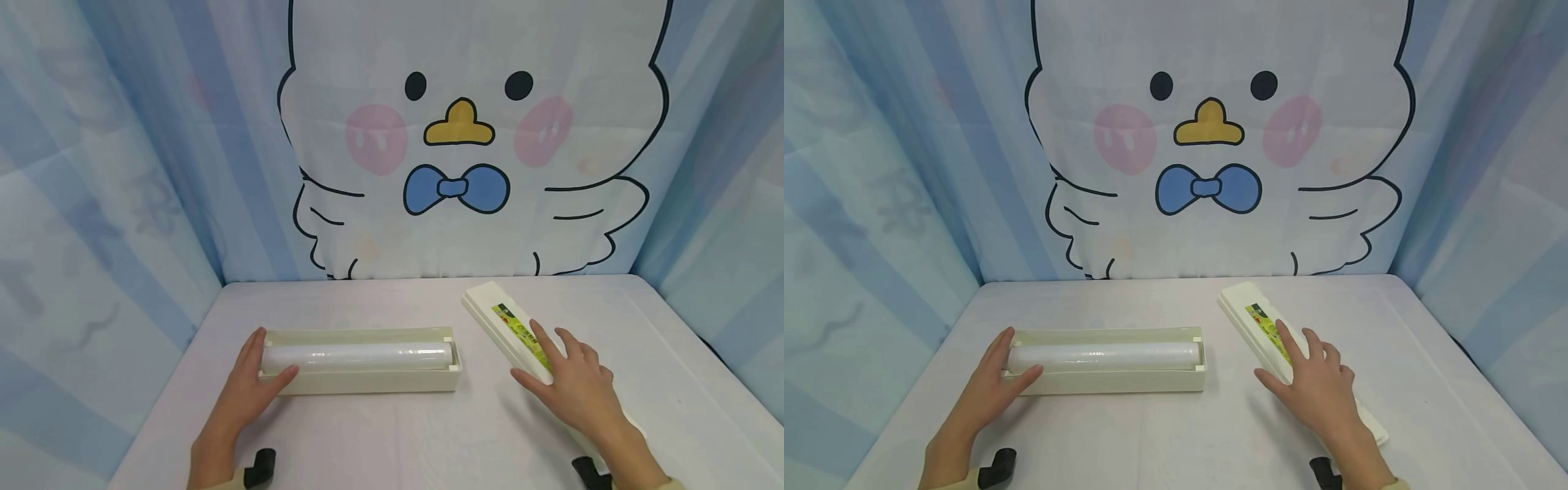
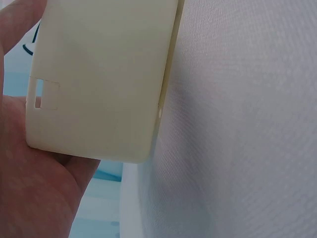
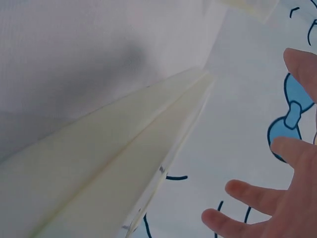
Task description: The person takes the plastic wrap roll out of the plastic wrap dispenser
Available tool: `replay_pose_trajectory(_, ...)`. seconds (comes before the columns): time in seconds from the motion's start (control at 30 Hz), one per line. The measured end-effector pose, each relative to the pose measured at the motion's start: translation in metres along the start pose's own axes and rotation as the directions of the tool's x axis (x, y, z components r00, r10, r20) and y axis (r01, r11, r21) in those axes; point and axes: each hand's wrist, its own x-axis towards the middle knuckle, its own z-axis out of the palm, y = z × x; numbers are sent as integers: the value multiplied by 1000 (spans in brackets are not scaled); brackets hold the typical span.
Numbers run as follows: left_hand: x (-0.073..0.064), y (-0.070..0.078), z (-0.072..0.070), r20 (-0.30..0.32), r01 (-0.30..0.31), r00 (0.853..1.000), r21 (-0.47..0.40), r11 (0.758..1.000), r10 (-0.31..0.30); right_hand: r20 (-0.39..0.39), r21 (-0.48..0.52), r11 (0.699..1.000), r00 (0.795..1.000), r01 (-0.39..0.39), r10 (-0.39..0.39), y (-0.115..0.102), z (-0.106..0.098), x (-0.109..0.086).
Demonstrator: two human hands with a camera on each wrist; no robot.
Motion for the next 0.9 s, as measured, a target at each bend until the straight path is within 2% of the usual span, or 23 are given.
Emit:
replay_pose_trajectory(0.33, -2, 3, -1, 12, 24, 1000, -3, 1000, -24, -42, 30, 999, 999, 17, -16, -11, -1, 4)
replay_pose_trajectory(0.67, -1, 1, -1, -8, -10, 1000, -1, 1000, 10, -109, 45, 997, 992, 63, -58, -21, -5, 9)
replay_pose_trajectory(0.9, -1, 1, -2, -1, -6, 1000, -1, 1000, 6, -122, 34, 996, 989, 87, -82, -24, -6, 11)
